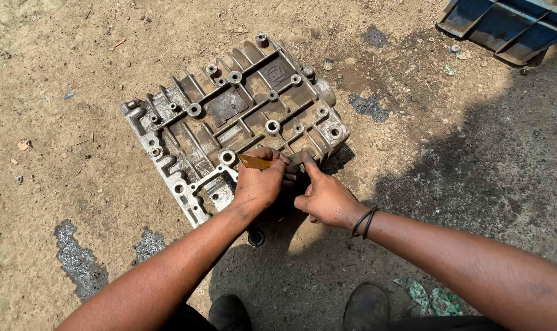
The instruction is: The person uses a yellow scraper to remove residue from the surface of a disassembled engine block. The person repeatedly scrapes different sections of the block, focusing on the recessed areas and bolt holes.
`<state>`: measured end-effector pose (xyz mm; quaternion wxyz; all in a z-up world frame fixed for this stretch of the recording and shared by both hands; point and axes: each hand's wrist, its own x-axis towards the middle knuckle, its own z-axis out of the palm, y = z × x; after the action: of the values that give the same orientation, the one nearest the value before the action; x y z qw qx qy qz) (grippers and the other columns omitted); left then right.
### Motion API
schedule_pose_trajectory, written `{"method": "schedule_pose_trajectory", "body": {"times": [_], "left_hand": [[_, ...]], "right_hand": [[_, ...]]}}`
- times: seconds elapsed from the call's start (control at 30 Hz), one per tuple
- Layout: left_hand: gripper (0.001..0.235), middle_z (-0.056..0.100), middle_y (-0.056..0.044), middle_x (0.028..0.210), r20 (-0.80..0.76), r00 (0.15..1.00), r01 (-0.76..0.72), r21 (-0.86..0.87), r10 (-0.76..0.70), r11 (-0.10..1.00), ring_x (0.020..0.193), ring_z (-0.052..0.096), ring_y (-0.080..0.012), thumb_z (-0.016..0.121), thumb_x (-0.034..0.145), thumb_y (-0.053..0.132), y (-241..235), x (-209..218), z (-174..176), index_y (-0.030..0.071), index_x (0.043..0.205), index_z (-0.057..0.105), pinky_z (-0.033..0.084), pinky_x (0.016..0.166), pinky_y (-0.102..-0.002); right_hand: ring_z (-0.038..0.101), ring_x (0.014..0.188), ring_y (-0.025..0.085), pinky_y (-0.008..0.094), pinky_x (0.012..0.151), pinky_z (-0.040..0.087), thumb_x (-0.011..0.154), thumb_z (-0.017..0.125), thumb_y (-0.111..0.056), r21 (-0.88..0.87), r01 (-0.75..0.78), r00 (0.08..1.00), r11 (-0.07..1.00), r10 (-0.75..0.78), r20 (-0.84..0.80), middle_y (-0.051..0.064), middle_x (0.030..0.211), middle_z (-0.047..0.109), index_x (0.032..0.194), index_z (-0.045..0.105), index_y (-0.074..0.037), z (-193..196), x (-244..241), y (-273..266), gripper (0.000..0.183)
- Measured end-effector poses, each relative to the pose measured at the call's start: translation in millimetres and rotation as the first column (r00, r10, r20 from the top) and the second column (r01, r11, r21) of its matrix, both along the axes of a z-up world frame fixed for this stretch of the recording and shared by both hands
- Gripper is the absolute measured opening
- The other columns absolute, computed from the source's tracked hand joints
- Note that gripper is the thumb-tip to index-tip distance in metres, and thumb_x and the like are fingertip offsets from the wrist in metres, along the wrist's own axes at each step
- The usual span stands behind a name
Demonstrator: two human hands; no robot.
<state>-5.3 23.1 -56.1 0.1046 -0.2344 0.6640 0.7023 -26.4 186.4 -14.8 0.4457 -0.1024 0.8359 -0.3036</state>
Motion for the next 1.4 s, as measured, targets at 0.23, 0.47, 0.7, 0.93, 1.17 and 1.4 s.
{"method": "schedule_pose_trajectory", "body": {"times": [0.23,0.47,0.7,0.93,1.17,1.4], "left_hand": [[0.017,0.074,-0.010,0.083,0.006,0.997,0.079,-0.293,-0.081,0.953,0.072,0.074,-0.0136,0.063,0.100,0.011,-6.3,-7.6,-2.6,-0.004,0.093,0.065,0.060,0.061,-0.028],[0.016,0.072,-0.013,0.080,0.020,1.000,-0.016,0.041,0.015,0.999,0.064,0.072,-0.0180,0.058,0.100,0.009,4.1,-1.9,2.0,-0.004,0.094,0.065,0.061,0.056,-0.030],[0.015,0.075,-0.010,0.085,-0.087,0.991,0.071,-0.274,-0.098,0.959,0.074,0.075,-0.0130,0.055,0.098,0.007,12.0,3.9,13.8,-0.002,0.095,0.067,0.062,0.069,-0.027],[0.014,0.073,-0.011,0.084,-0.102,0.993,0.053,-0.074,-0.060,0.996,0.073,0.076,-0.0146,0.054,0.098,0.005,19.2,8.2,10.9,-0.004,0.098,0.065,0.064,0.064,-0.028],[0.012,0.071,-0.011,0.082,-0.024,0.999,-0.041,0.108,0.044,0.993,0.068,0.074,-0.0181,0.053,0.100,0.004,6.7,-0.5,-11.7,-0.005,0.097,0.060,0.063,0.059,-0.029],[0.008,0.070,-0.010,0.086,0.010,0.996,-0.093,0.152,0.093,0.984,0.069,0.074,-0.0185,0.051,0.100,0.003,6.3,-1.7,-16.0,-0.003,0.101,0.057,0.064,0.060,-0.030]], "right_hand": [[0.069,0.056,0.018,0.034,0.059,0.061,0.084,0.064,-0.015,-0.032,-0.005,1.000,0.999,0.005,-0.024,0.007,0.068,0.070,0.161,-0.013,-0.010,-2.0,1.4,1.2,0.110],[0.070,0.056,0.018,0.034,0.060,0.062,0.082,0.064,-0.013,-0.086,0.032,0.999,0.996,-0.032,0.000,0.009,0.069,0.070,0.162,-0.010,-0.011,-0.1,4.9,3.5,0.109],[0.071,0.057,0.018,0.034,0.061,0.063,0.081,0.063,-0.011,-0.089,0.022,1.000,0.996,-0.022,0.008,0.007,0.070,0.070,0.163,-0.009,-0.012,-1.4,8.6,6.5,0.108],[0.073,0.059,0.018,0.032,0.063,0.063,0.082,0.063,-0.012,-0.067,0.021,1.000,0.998,-0.021,-0.001,0.008,0.070,0.072,0.162,-0.009,-0.011,-1.4,2.3,7.9,0.108],[0.072,0.059,0.018,0.033,0.064,0.064,0.082,0.062,-0.014,-0.075,-0.004,1.000,0.997,0.002,-0.029,0.008,0.071,0.072,0.162,-0.009,-0.009,-3.4,4.2,10.2,0.107],[0.073,0.061,0.017,0.032,0.067,0.063,0.082,0.065,-0.016,-0.016,-0.039,0.998,0.999,0.039,-0.040,0.006,0.072,0.074,0.162,-0.007,-0.010,-1.4,1.5,8.6,0.108]]}}
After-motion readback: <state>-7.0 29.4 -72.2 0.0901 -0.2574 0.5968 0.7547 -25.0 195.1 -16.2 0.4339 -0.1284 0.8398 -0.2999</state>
